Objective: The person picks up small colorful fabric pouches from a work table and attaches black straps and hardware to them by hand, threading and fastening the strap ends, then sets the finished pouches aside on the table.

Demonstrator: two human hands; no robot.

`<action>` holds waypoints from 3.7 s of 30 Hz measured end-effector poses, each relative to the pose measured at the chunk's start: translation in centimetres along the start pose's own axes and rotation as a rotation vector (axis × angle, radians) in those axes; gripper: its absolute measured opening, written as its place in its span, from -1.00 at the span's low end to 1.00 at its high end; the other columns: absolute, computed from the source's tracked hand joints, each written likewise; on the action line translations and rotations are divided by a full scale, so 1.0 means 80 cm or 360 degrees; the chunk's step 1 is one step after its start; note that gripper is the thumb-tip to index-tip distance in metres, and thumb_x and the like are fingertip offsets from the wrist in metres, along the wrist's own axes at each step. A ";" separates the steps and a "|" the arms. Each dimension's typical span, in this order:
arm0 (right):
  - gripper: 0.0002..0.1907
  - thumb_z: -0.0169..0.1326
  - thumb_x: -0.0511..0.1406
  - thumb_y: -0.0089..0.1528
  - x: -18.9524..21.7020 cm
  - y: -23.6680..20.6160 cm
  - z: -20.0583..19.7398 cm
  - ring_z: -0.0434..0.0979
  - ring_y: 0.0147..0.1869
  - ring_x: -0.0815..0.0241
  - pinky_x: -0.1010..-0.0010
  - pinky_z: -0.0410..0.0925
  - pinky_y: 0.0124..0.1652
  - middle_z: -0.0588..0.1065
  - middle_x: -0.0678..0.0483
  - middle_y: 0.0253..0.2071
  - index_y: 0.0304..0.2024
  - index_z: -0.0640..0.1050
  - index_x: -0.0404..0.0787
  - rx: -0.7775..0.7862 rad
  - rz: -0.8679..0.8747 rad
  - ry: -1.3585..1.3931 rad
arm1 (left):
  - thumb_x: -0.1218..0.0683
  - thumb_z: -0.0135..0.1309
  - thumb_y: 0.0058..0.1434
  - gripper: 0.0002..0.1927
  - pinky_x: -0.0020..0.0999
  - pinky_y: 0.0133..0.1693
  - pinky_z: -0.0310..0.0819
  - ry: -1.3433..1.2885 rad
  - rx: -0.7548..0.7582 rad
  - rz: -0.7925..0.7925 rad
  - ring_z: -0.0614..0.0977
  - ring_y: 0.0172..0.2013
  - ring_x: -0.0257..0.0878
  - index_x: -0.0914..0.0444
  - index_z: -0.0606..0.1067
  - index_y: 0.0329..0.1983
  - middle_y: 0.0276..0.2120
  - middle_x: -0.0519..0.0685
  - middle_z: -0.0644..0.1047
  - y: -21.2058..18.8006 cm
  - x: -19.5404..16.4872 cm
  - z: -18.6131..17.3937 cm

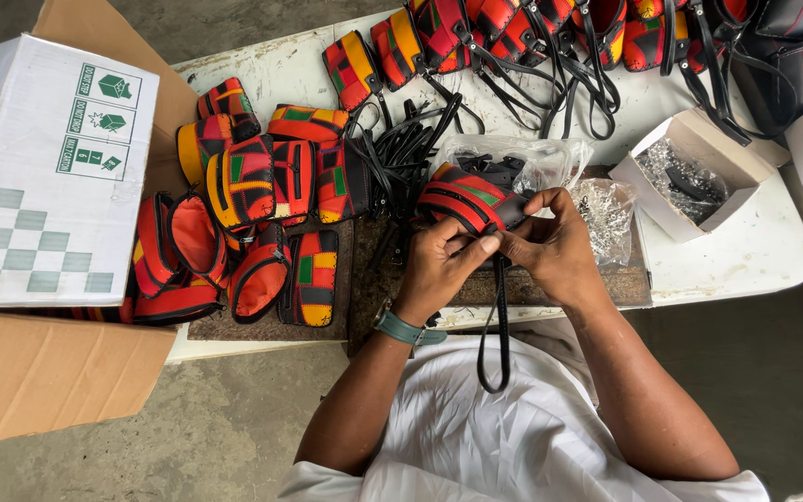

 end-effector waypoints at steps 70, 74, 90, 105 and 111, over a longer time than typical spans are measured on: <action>-0.62 0.28 -0.47 0.21 -0.003 -0.019 0.017 0.30 -0.47 0.51 0.64 0.20 -0.47 0.40 0.22 -0.52 -0.09 0.34 -0.25 -0.0150 -0.0164 -0.0228 | 0.20 0.10 0.36 -0.81 -0.43 0.03 0.51 -0.0177 -0.0005 -0.0032 0.59 -0.05 -0.40 0.38 0.53 0.00 -0.09 -0.06 0.61 -0.008 0.043 -0.015; -0.66 0.22 -0.46 0.27 -0.010 -0.024 0.023 0.37 -0.39 0.47 0.63 0.25 -0.40 0.45 0.17 -0.45 -0.04 0.34 -0.22 -0.0063 -0.0152 -0.0132 | 0.29 0.12 0.41 -0.84 -0.40 -0.02 0.51 -0.0064 -0.0211 -0.0041 0.59 -0.12 -0.35 0.43 0.59 0.01 -0.12 0.00 0.63 -0.007 0.040 -0.008; -0.89 0.25 -0.41 0.47 0.082 0.023 -0.251 0.57 -0.12 0.35 0.53 0.43 -0.11 0.59 0.04 -0.24 -0.06 0.59 -0.36 -0.0598 -0.0498 -0.1082 | 0.31 0.03 0.30 -0.72 -0.22 0.18 0.48 -0.0704 -0.0311 0.0045 0.65 0.02 -0.17 0.47 0.54 0.05 0.00 0.09 0.63 0.031 0.003 -0.052; -0.62 0.07 0.03 0.29 0.009 0.109 -0.261 0.68 -0.02 -0.09 0.11 0.50 -0.05 0.68 -0.06 -0.17 -0.09 0.72 -0.01 -0.0046 0.0605 -0.2739 | 0.22 0.21 0.31 -0.90 -0.51 -0.33 0.26 -0.0007 -0.0130 -0.0093 0.42 -0.39 -0.50 0.35 0.57 -0.33 -0.43 -0.18 0.53 0.061 -0.034 -0.048; -0.64 0.01 -0.03 0.34 0.010 0.113 -0.270 0.64 0.07 -0.12 0.10 0.47 0.03 0.66 -0.06 -0.05 -0.03 0.69 -0.02 0.0075 0.0545 -0.2859 | 0.20 0.21 0.27 -0.91 -0.54 -0.34 0.30 0.0148 -0.0073 -0.0103 0.45 -0.39 -0.52 0.34 0.58 -0.31 -0.42 -0.16 0.55 0.075 -0.038 -0.048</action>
Point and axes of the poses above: each hand's wrist, its own y-axis towards the middle knuckle, its own z-axis out of the palm, x = y × z, the point moved 2 cm from there along y, towards the middle knuckle
